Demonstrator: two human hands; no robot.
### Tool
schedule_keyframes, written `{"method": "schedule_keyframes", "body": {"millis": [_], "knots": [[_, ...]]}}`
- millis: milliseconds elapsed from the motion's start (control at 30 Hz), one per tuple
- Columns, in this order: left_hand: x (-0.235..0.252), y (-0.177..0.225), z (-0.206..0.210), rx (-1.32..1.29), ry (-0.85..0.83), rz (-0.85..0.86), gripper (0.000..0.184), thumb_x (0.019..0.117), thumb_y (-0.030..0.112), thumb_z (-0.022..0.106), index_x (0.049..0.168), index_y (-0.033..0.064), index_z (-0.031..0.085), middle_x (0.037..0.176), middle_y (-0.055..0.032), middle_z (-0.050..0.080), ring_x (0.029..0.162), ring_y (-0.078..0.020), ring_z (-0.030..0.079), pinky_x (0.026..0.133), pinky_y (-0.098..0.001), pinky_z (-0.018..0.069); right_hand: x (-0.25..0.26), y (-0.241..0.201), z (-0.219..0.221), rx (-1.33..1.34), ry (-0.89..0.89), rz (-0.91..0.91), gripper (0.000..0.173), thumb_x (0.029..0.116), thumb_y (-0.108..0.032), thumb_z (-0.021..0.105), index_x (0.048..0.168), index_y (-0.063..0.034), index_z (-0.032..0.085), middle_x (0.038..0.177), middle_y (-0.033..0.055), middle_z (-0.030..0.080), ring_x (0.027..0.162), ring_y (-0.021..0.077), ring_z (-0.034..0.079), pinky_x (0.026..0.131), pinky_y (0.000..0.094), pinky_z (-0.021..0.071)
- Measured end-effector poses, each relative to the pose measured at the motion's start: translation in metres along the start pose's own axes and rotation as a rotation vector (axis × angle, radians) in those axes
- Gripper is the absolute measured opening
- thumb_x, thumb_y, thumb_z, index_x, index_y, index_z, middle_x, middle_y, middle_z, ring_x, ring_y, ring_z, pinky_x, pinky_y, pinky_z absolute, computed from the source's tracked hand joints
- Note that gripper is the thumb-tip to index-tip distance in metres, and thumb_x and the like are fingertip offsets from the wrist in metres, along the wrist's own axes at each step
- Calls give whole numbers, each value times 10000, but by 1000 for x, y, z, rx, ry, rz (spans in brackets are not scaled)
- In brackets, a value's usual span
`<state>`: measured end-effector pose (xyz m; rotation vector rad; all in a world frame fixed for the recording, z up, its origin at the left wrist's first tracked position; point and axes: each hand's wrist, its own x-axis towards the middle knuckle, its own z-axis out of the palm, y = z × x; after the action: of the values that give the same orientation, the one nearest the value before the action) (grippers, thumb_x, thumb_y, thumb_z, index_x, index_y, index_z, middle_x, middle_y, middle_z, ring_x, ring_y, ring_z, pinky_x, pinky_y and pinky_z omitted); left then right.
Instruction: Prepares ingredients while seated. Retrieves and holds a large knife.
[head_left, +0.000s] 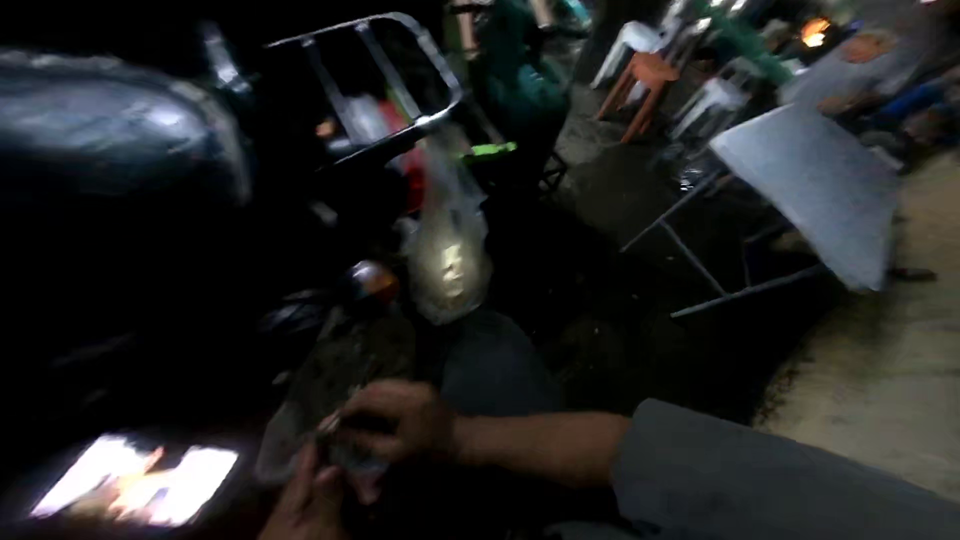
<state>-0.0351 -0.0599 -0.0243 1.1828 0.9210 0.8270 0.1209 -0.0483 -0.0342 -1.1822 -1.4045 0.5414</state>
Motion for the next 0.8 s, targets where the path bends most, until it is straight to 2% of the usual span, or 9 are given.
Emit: {"method": "schedule_keyframes", "body": {"millis": [33,100,167,233,367,500,600,700,800], "knots": [[-2,3,2,-54,22,-28,419,1122,230,358,1507,76,416,783,118,667,590,-3,621,554,-187,566,0,-1,0,45,-11,59,127,858,37,723,964,108,733,938,194,736,864,212,725,834,313,606],[-3,6,4,-209,77,-103,314,1111,268,388,1339,135,557,691,84,656,528,-22,598,505,-188,543,0,4,-4,194,-119,291,148,928,-22,699,1050,59,724,970,121,734,835,113,692,786,268,591],[-5,5,0,-356,116,-213,298,1111,268,362,1142,116,616,646,16,618,500,-73,583,480,-228,536,-2,13,-4,316,-217,449,154,963,-82,699,1109,-35,697,984,37,717,780,66,660,711,241,587],[-5,-3,-1,-451,127,-263,362,1101,367,425,1008,88,636,631,-18,603,498,-98,582,490,-250,541,-2,19,-3,356,-230,478,157,959,-82,707,1112,-57,683,988,19,710,755,69,648,675,237,581],[-4,-9,-4,-459,100,-270,391,1081,439,468,1054,99,659,642,-22,588,505,-93,567,495,-238,531,-2,26,2,483,-191,509,129,954,-49,698,1075,-33,658,944,43,697,718,102,658,648,270,602],[-3,-11,-10,-542,73,-320,456,1075,481,452,924,85,621,632,-31,558,495,-105,545,476,-242,517,6,25,-2,616,-257,774,83,983,-72,662,1065,-65,646,923,38,682,659,72,604,587,216,539],[-3,-11,-11,-591,62,-358,514,1091,499,374,877,85,591,633,-19,531,498,-106,522,478,-237,494,9,28,-2,699,-283,893,60,1012,-85,615,1070,-84,631,907,23,674,630,54,584,558,193,514],[-1,-11,-8,-509,150,-338,461,1106,445,377,948,73,597,647,-40,552,503,-119,544,486,-253,525,8,29,1,604,-223,895,164,1067,-171,539,1126,-62,648,923,17,682,700,68,624,642,221,559],[1,-9,-4,-368,241,-272,304,1108,332,449,1183,105,637,656,-42,592,509,-113,571,488,-252,536,3,29,3,401,-209,735,164,1073,-207,529,1136,-73,599,921,0,648,672,57,590,608,212,533]]}}
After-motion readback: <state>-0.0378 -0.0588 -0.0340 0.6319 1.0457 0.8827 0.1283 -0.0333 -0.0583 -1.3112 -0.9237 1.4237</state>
